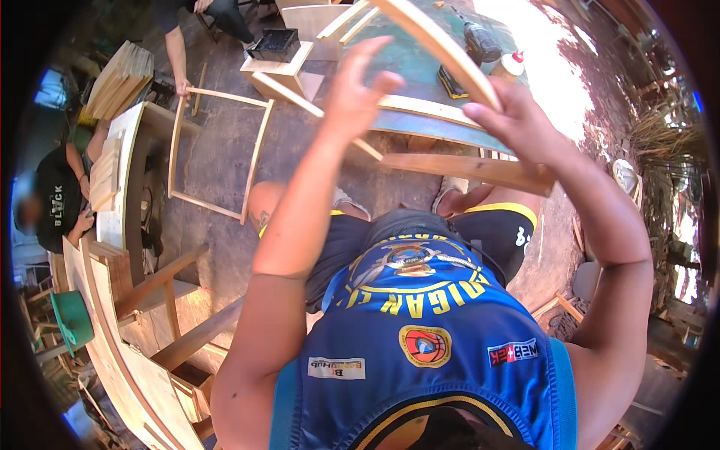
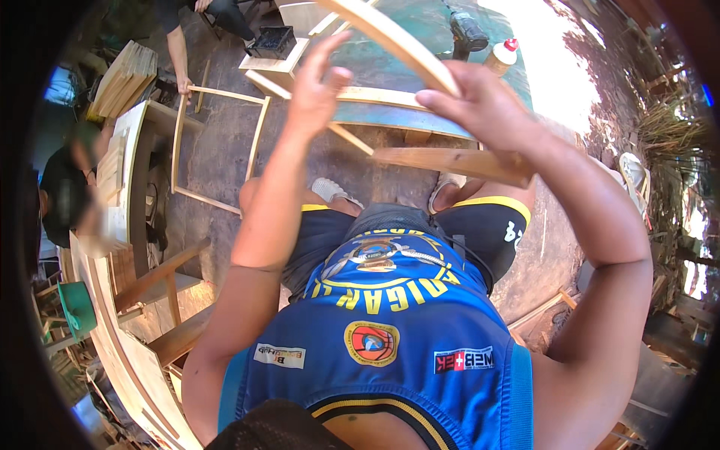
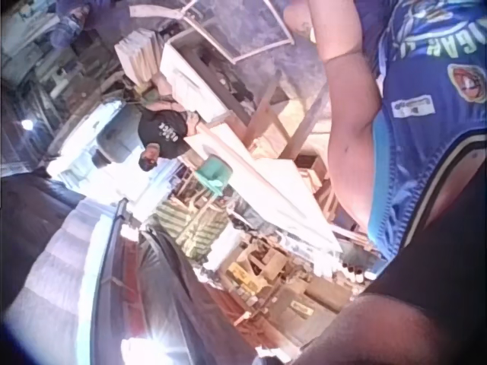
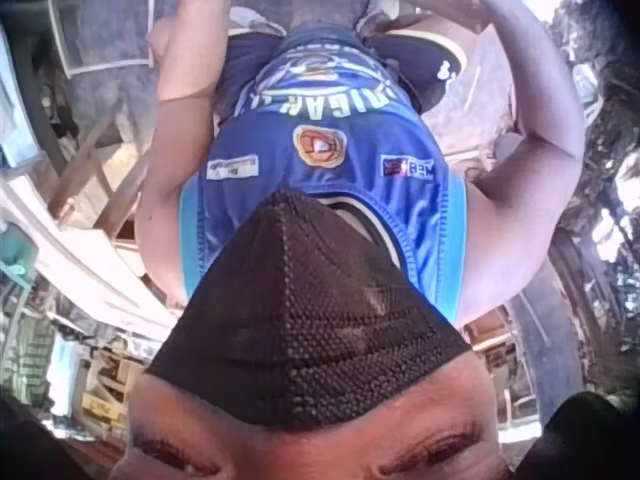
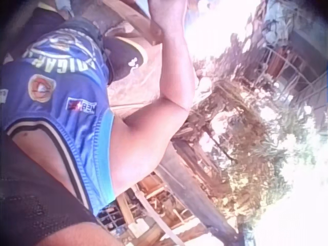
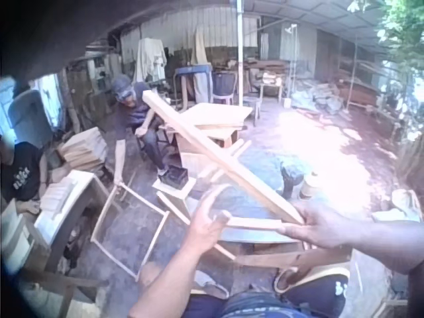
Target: Assembling a wooden frame by applying wood glue to the joints and using a cordless drill to secure the pieces with screws.
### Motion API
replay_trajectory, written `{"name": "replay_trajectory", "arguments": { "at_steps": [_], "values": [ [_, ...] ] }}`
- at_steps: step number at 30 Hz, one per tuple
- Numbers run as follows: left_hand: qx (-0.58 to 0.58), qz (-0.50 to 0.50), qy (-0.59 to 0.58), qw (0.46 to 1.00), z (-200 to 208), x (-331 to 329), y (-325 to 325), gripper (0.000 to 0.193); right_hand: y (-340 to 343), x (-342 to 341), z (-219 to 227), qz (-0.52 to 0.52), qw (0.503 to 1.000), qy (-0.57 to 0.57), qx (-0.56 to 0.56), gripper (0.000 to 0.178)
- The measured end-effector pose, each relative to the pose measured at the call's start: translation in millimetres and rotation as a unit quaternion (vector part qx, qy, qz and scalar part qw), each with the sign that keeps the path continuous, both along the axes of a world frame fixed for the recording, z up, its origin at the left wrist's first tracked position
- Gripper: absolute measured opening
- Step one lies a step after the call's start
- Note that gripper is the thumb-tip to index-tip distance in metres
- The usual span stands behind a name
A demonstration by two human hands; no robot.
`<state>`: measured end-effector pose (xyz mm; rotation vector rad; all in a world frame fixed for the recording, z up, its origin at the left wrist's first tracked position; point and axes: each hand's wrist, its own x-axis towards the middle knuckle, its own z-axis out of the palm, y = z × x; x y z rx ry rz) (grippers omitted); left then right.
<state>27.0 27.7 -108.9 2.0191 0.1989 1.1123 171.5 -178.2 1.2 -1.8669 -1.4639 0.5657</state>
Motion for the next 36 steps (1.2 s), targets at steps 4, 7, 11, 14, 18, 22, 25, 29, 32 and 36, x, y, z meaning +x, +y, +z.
{"name": "replay_trajectory", "arguments": {
  "at_steps": [4, 7, 11, 14, 18, 22, 25, 29, 32, 36],
  "values": [
    [-0.077, 0.323, 0.076, 0.94, -68.2, -66.5, 79.8, 0.059, -47.4, 41.7, 34.5, 0.009, 0.989, 0.146, -0.022, 0.025],
    [-0.111, 0.443, -0.006, 0.889, -120.7, -139.4, 116.3, 0.055, -71.9, 58.4, 42.7, 0.011, 0.987, 0.161, 0.027, 0.029],
    [-0.441, 0.142, -0.136, 0.876, -133.5, -172.3, 118.3, 0.077, -98.7, 82.4, 33.8, 0.028, 0.972, 0.217, 0.088, 0.033],
    [-0.457, 0.073, -0.145, 0.874, -82.3, -167.8, 115.5, 0.073, -111.5, 112.3, 15.2, 0.015, 0.976, 0.174, 0.131, 0.028],
    [-0.357, -0.064, -0.162, 0.918, 22.1, -184.9, 87.7, 0.035, -110.9, 141.2, -36.3, -0.155, 0.95, 0.155, 0.223, 0.027],
    [-0.268, -0.045, -0.164, 0.948, 79.5, -206.0, 46.5, 0.033, -76.6, 136.4, -122.5, -0.227, 0.88, 0.264, 0.325, 0.029],
    [-0.227, -0.044, -0.116, 0.966, 69.0, -193.2, 46.8, 0.031, -46.2, 139.3, -179.4, -0.258, 0.838, 0.276, 0.395, 0.03],
    [-0.234, 0.022, -0.101, 0.967, 25.8, -142.9, 86.0, 0.026, -33.6, 157.7, -233.9, -0.358, 0.814, 0.264, 0.373, 0.028],
    [-0.253, 0.003, -0.08, 0.964, 4.6, -92.9, 116.8, 0.026, -46.5, 179.8, -261.1, -0.39, 0.806, 0.277, 0.348, 0.026],
    [-0.278, -0.018, -0.063, 0.958, -22.1, -27.0, 131.8, 0.026, -79.6, 211.3, -273.8, -0.344, 0.84, 0.272, 0.321, 0.024]
  ]
}}
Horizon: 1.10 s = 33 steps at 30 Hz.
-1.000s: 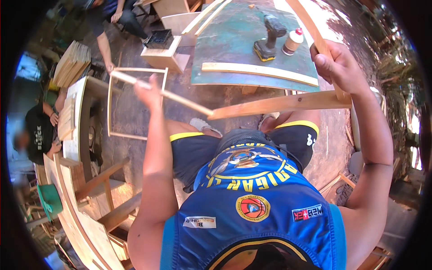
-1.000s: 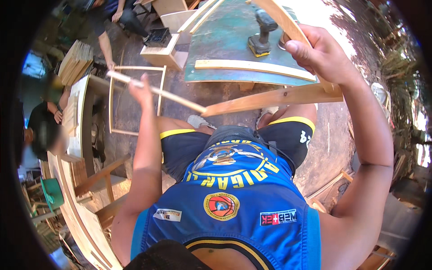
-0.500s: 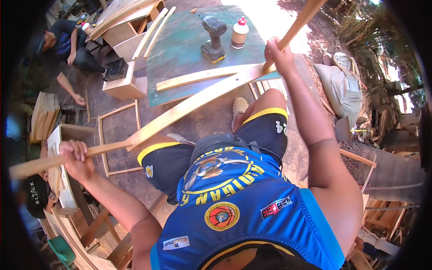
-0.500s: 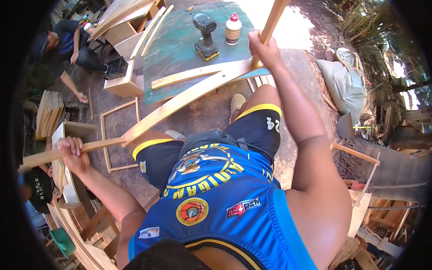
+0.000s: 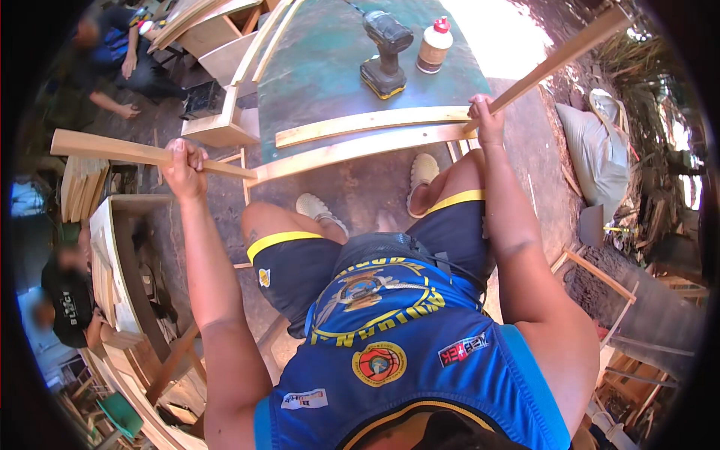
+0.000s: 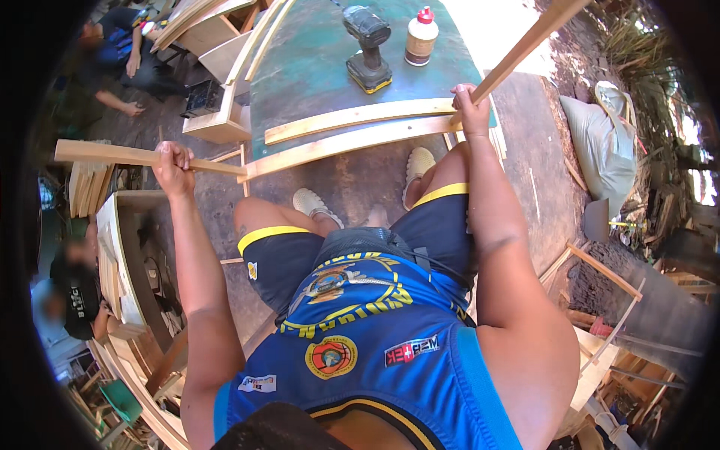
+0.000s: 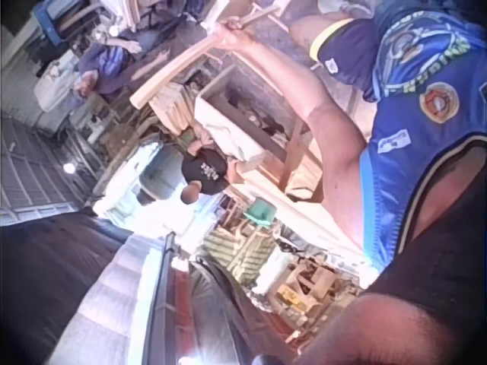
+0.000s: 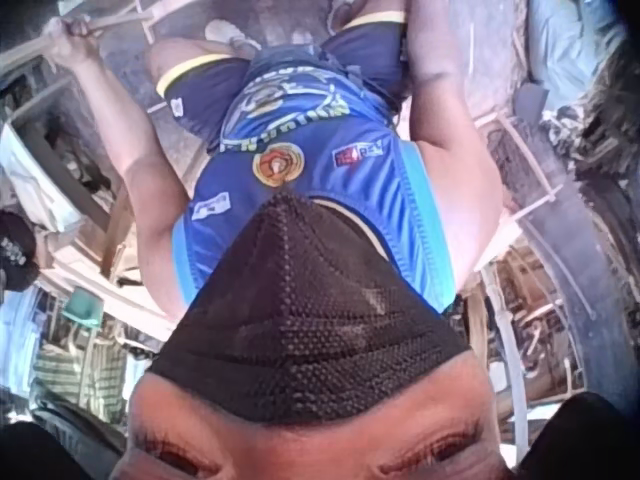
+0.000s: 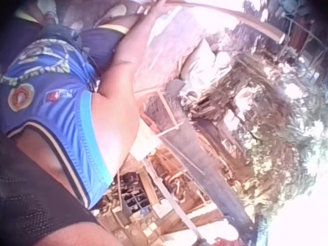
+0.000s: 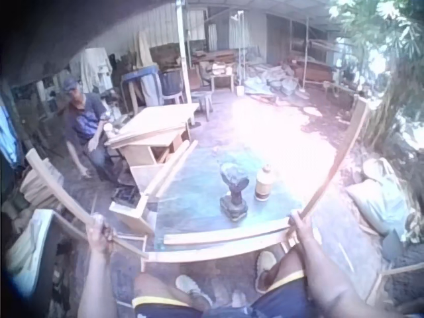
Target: Assembling a wooden frame by applying wood glue to the joints and using a cordless drill to secure the pieces with screws.
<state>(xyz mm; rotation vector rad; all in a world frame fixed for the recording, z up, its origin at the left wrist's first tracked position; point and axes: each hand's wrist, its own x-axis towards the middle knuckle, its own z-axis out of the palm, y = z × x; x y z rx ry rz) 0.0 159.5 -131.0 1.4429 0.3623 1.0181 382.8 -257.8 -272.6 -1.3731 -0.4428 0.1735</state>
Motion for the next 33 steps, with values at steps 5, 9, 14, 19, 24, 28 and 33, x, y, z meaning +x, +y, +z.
{"name": "replay_trajectory", "arguments": {
  "at_steps": [5, 9, 14, 19, 24, 28, 33],
  "values": [
    [0.001, -0.044, -0.01, 0.999, -24.5, 43.4, 5.6, 0.023, -23.8, 28.6, 12.4, 0.02, 0.996, -0.04, -0.08, 0.026],
    [0.017, -0.005, 0.107, 0.994, -56.7, 43.9, -11.3, 0.021, -24.1, 38.1, 17.3, 0.038, 0.998, -0.043, -0.028, 0.025],
    [0.183, 0.128, 0.549, 0.805, -102.5, 4.8, -84.5, 0.024, -22.7, 37.2, 7.6, -0.065, 0.994, 0.018, -0.087, 0.027],
    [0.338, -0.22, 0.354, 0.844, -147.1, 87.8, -174.7, 0.025, -13.9, 33.5, 2.3, -0.069, 0.997, 0.017, 0.0, 0.028],
    [0.558, -0.338, 0.259, 0.713, -183.3, 233.2, -221.9, 0.053, -26.7, 31.4, 8.8, -0.093, 0.981, -0.01, -0.172, 0.025],
    [0.615, -0.347, 0.19, 0.682, -197.8, 284.2, -242.3, 0.06, -32.5, 36.6, 14.6, 0.023, 0.989, -0.101, -0.107, 0.024],
    [0.613, -0.357, 0.195, 0.677, -200.8, 286.1, -243.0, 0.047, -12.8, 23.4, 16.2, -0.038, 0.999, 0.009, -0.021, 0.026]
  ]
}}
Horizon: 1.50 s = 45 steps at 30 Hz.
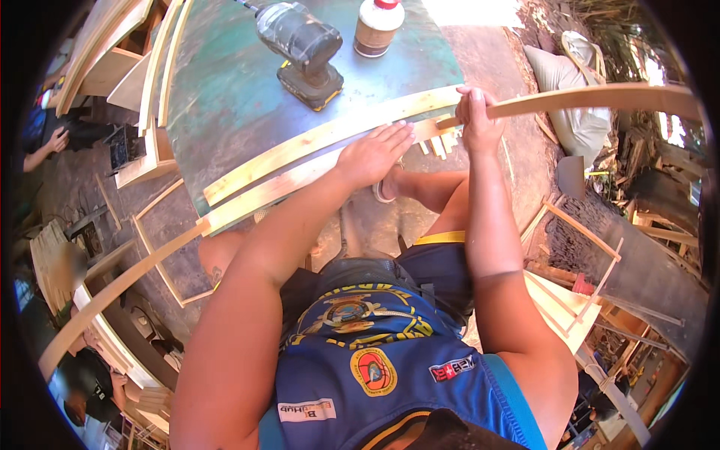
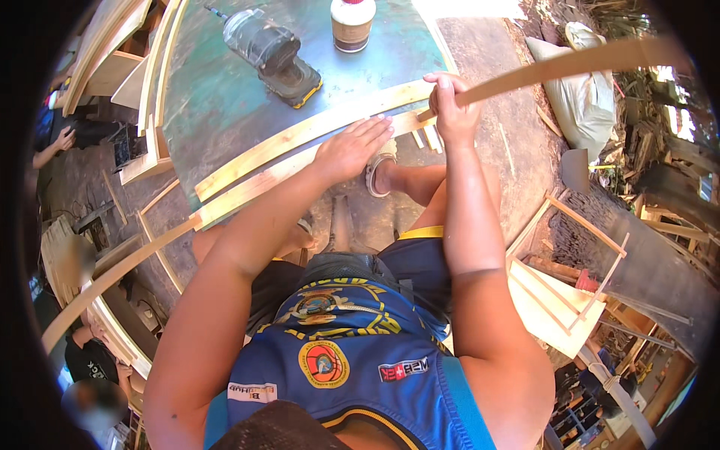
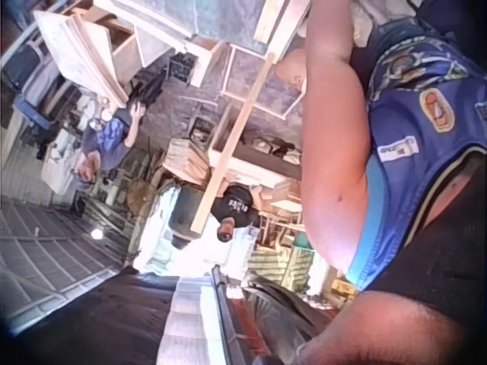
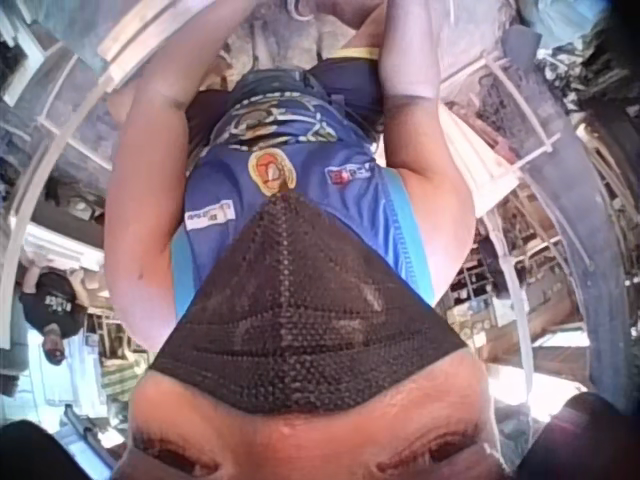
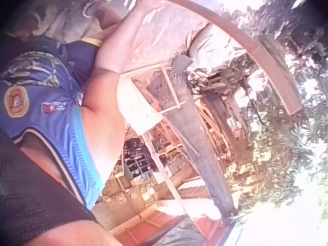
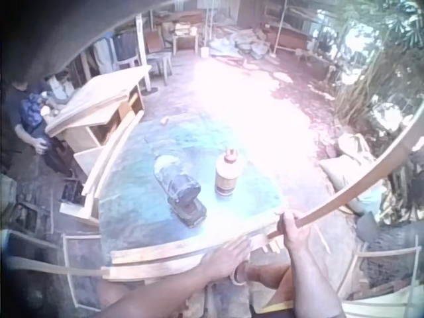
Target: Assembling a wooden frame by applying wood glue to the joints and using a cordless drill to secure the pieces with screws.
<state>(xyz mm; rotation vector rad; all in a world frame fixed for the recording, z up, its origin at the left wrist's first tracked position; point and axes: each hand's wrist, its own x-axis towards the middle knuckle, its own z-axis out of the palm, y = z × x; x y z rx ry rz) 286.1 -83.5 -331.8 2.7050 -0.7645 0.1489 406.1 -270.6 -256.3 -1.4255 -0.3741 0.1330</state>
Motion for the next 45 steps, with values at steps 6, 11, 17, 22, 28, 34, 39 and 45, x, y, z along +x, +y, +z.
{"name": "replay_trajectory", "arguments": {
  "at_steps": [6, 11, 17, 22, 28, 34, 39, 45],
  "values": [
    [-0.013, 0.001, 0.05, 0.999, 0.7, 1.2, -0.4, 0.05, 15.5, -12.8, -3.5, -0.144, 0.989, -0.035, 0.023, 0.022],
    [-0.015, 0.005, 0.039, 0.999, 3.5, 1.3, -0.5, 0.05, 18.0, -13.9, -2.4, -0.163, 0.986, -0.036, 0.02, 0.022],
    [-0.013, 0.007, 0.03, 0.999, 4.6, 0.7, -1.2, 0.05, 24.2, -15.4, 0.0, -0.185, 0.982, -0.036, 0.006, 0.022],
    [-0.032, 0.011, 0.035, 0.999, 2.7, 0.8, -1.3, 0.051, 8.9, -11.1, -7.3, -0.174, 0.984, -0.016, 0.022, 0.02],
    [-0.06, 0.033, 0.033, 0.997, 11.9, 6.7, -6.1, 0.049, -18.3, 9.4, -22.5, 0.142, 0.97, 0.015, -0.197, 0.017],
    [-0.096, 0.079, 0.11, 0.986, 15.6, 19.0, -22.0, 0.038, -8.5, 18.9, -34.6, 0.162, 0.985, -0.047, -0.046, 0.02],
    [-0.093, 0.082, 0.022, 0.992, 6.0, 19.0, -22.6, 0.03, 0.9, -3.0, -44.6, 0.052, 0.996, 0.031, -0.062, 0.026],
    [-0.097, 0.094, 0.032, 0.99, -1.3, 17.9, -23.3, 0.027, 20.4, -13.3, -54.4, -0.131, 0.991, 0.011, 0.002, 0.024]
  ]
}}
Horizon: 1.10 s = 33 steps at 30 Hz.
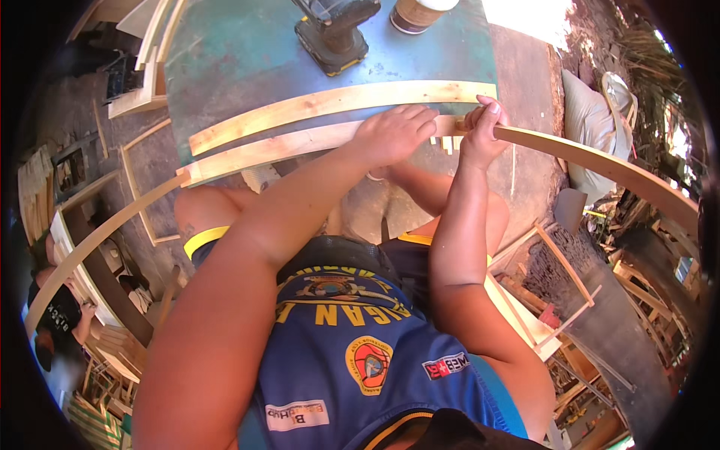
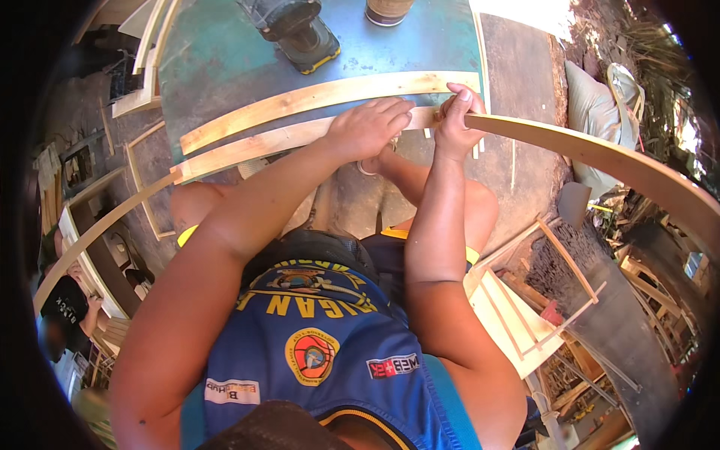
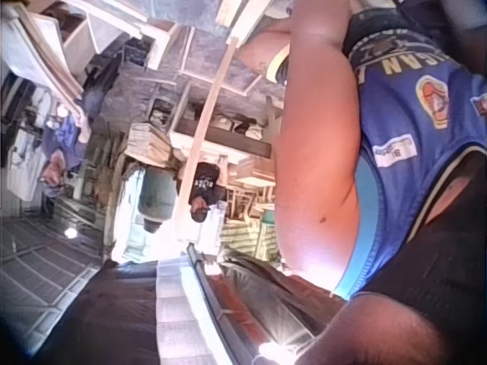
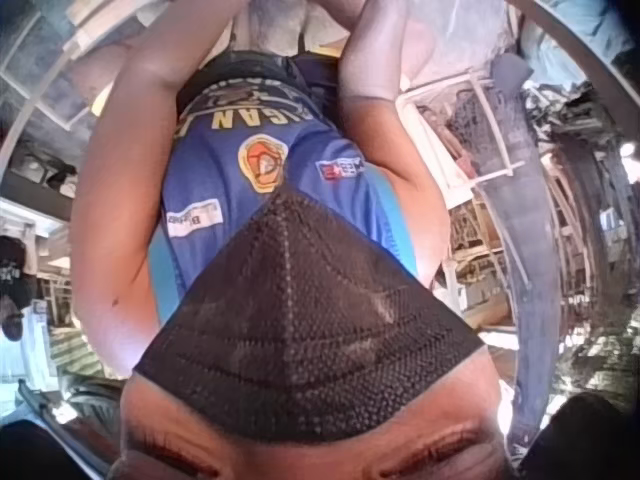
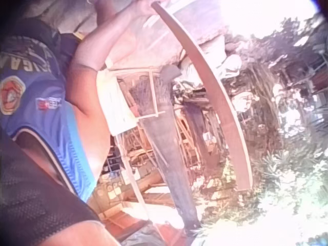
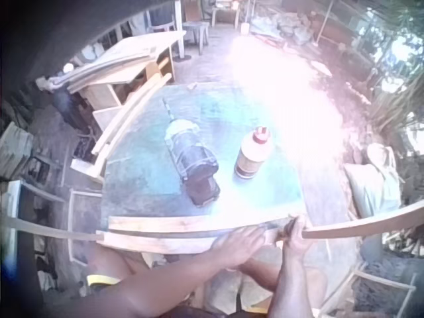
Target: Assembling a wooden frame by applying wood glue to the joints and using a cordless drill to secure the pieces with screws.
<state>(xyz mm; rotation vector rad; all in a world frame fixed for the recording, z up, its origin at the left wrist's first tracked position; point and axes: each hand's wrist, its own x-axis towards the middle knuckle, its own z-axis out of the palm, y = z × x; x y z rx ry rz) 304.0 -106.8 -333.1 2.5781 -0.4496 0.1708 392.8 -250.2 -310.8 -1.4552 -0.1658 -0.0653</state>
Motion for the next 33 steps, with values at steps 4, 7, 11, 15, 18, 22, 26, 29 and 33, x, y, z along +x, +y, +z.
{"name": "replay_trajectory", "arguments": {
  "at_steps": [4, 7, 11, 15, 18, 22, 26, 29, 33],
  "values": [
    [0.009, -0.008, 0.002, 1.0, 2.7, 0.8, 1.8, 0.028, 2.1, 0.8, 2.6, -0.027, 1.0, -0.013, -0.003, 0.024],
    [0.006, -0.003, -0.012, 1.0, 4.6, 1.6, 2.2, 0.029, 3.6, 0.1, 1.4, -0.043, 0.999, -0.001, 0.009, 0.025],
    [0.0, -0.017, 0.007, 1.0, 2.8, 1.6, 3.0, 0.029, 1.0, 0.6, -1.9, -0.055, 0.998, -0.02, 0.001, 0.024],
    [-0.009, -0.014, -0.005, 1.0, -2.2, 1.8, 0.7, 0.033, -12.6, 4.2, -2.6, 0.035, 0.999, 0.009, 0.006, 0.024],
    [-0.003, -0.02, -0.016, 1.0, -5.8, 3.5, 0.5, 0.038, -22.6, 6.9, -4.3, 0.083, 0.996, 0.015, 0.026, 0.023],
    [-0.001, 0.025, -0.036, 0.999, 5.4, -9.8, -1.9, 0.046, -33.5, 1.7, 6.7, 0.102, 0.992, 0.058, -0.038, 0.023],
    [-0.076, 0.102, 0.171, 0.977, 49.2, -41.2, -1.3, 0.054, -27.7, -23.1, 60.2, 0.141, 0.965, 0.083, -0.207, 0.024],
    [-0.089, 0.072, 0.155, 0.981, 103.3, -76.0, 17.9, 0.058, -5.0, -49.9, 136.9, 0.228, 0.927, 0.004, -0.298, 0.019],
    [-0.069, 0.084, 0.033, 0.994, 184.1, -132.6, 55.4, 0.061, 35.1, -86.6, 254.8, 0.455, 0.867, -0.046, -0.2, 0.037]
  ]
}}
